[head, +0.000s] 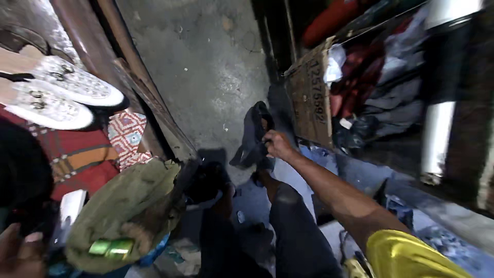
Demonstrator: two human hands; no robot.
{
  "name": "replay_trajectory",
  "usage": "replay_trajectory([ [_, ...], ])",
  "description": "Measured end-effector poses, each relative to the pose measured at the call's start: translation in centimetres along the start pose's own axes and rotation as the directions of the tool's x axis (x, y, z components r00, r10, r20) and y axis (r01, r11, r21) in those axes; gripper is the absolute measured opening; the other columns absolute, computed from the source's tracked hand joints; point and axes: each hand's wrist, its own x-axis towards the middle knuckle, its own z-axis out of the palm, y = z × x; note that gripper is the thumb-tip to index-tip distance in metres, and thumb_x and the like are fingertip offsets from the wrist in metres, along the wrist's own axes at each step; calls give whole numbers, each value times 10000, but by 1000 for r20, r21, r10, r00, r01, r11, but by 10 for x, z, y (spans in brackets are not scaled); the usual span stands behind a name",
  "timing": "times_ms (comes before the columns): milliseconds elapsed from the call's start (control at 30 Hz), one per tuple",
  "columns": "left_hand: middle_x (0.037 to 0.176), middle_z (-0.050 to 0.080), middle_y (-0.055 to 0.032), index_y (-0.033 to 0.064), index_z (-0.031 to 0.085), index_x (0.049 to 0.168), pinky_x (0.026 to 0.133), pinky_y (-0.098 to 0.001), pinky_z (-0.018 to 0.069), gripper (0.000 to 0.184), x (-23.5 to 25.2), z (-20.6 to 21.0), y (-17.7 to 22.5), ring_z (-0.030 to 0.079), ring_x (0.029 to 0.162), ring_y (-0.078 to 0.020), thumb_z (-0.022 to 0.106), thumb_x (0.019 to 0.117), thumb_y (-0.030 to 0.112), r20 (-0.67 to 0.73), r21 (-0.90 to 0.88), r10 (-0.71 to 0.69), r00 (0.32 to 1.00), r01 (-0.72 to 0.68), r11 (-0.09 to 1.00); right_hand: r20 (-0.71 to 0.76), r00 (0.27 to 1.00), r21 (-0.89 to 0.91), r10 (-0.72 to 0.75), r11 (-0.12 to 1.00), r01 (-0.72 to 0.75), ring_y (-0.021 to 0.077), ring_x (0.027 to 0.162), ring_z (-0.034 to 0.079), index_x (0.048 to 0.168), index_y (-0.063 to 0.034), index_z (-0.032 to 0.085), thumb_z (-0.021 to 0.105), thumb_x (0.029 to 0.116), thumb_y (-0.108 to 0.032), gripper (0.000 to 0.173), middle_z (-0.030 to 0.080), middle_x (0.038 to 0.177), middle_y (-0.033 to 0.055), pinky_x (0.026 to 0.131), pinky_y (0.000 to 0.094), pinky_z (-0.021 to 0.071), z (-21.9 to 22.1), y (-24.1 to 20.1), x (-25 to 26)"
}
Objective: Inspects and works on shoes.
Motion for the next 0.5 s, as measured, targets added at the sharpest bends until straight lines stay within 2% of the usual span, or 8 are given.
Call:
replay_trajectory([
  [100,1397,523,-359,-136,518,1383,1140,-454,428,464,-40,-5,79,530,1332,-394,473,1074,206,-145,29,256,956,-254,967,14,995,21,-103,995,102,325,1043,683,1041,-17,755,617,900,32,203,688,1139,179,921,530,566,-44,-72,-98],
  [167,1295,631,-256,-98,599,1313,1048,-392,500,456,-61,21,143,618,1208,-261,519,1055,270,-115,-239,325,939,-344,908,33,986,30,-163,986,162,306,1036,690,1048,-28,755,596,920,7,207,690,1162,167,913,514,574,-71,-118,-160],
  [233,1309,643,-163,-60,548,1380,1005,-363,541,476,-68,67,192,642,1163,-171,519,1056,287,171,-622,261,950,-101,777,20,964,34,-265,964,264,306,1023,704,1049,-41,758,577,911,-16,229,697,1184,166,881,513,586,-91,-158,-213],
  [300,1430,573,-142,27,343,1555,1017,-418,540,560,-67,117,221,625,1225,-224,338,1116,374,509,-794,244,825,341,504,27,932,34,-361,932,360,308,1041,701,1039,-59,756,566,898,-33,238,696,1205,160,870,510,587,-105,-196,-254],
  [333,1456,553,-123,108,286,1588,988,-436,539,682,-70,133,236,619,1227,-239,211,1087,564,598,-792,286,749,496,357,50,918,39,-394,919,392,311,1059,696,1041,-65,755,567,899,-34,237,691,1224,156,877,515,585,-110,-213,-270],
  [400,1472,541,-71,226,310,1592,1052,-479,485,1004,-78,140,263,552,1304,-233,267,854,904,628,-741,422,654,669,66,85,892,67,-443,896,439,305,1083,686,1031,-67,755,569,896,-33,232,671,1266,152,895,507,574,-118,-234,-290],
  [433,1407,596,-48,235,378,1552,1032,-457,511,1024,-83,135,272,586,1265,-206,331,804,934,612,-725,449,651,688,-9,89,882,96,-462,886,454,288,1092,682,1017,-67,756,566,897,-34,226,653,1299,151,895,481,578,-123,-240,-298],
  [500,1220,693,-37,211,522,1421,896,-393,586,763,-90,123,278,674,1089,-166,364,940,782,598,-748,407,690,664,-26,70,879,192,-471,871,451,192,1077,670,1004,-76,767,542,915,-48,244,617,1354,133,895,370,584,-138,-246,-310],
])
